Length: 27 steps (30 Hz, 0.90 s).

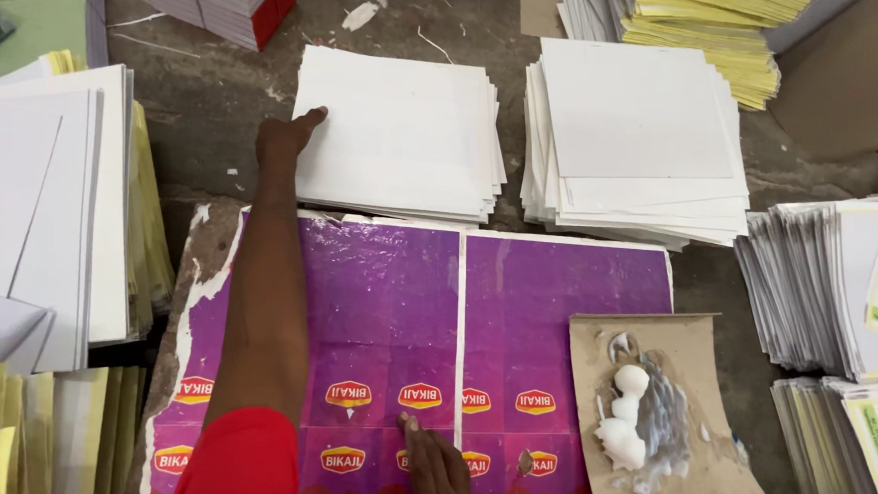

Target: The person sits on the floor and assembles booklets by placing a stack of white pages into a printed cover, folding the cover over the pages, and applying glue to the spine to secure the binding. The person repeats this process for multiple booklets.

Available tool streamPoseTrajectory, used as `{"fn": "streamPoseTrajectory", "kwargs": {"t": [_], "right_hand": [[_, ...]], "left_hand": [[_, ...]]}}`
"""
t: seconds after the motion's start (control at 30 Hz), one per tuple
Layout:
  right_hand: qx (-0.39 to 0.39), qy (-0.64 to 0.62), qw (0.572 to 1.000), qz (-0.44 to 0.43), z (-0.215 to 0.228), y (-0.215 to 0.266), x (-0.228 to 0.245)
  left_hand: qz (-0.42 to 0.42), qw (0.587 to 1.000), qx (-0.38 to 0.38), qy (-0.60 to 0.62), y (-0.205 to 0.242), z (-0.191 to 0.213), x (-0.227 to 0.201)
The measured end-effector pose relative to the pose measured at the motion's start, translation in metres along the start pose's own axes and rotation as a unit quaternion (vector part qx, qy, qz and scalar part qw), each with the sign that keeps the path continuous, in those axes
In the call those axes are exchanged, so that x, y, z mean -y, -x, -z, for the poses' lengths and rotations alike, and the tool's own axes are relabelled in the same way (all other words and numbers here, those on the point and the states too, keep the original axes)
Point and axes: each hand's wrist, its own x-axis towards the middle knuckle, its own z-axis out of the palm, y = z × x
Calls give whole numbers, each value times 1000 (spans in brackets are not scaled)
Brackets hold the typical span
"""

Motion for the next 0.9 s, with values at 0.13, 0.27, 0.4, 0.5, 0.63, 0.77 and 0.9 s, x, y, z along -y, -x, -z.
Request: {"fn": "streamPoseTrajectory", "kwargs": {"t": [0.13,0.27,0.4,0.5,0.63,0.77,0.9], "right_hand": [[-14,-15,1000,8,4,1,5],[-15,-49,999,17,13,-5,7],[0,-34,999,14,24,-10,14],[17,-64,998,11,31,-13,17],[48,-74,996,-31,38,-15,21],[48,-76,994,-61,41,-9,27],[41,-72,995,-45,39,-16,26]], "left_hand": [[45,997,-11,-61,28,10,-19],[-19,992,48,-114,19,12,-23],[-37,998,29,-41,16,9,-20],[-24,998,48,22,25,11,-23],[-31,986,138,85,35,18,-30],[-12,966,210,152,23,7,-17],[-66,994,76,-49,-4,-8,-17]]}}
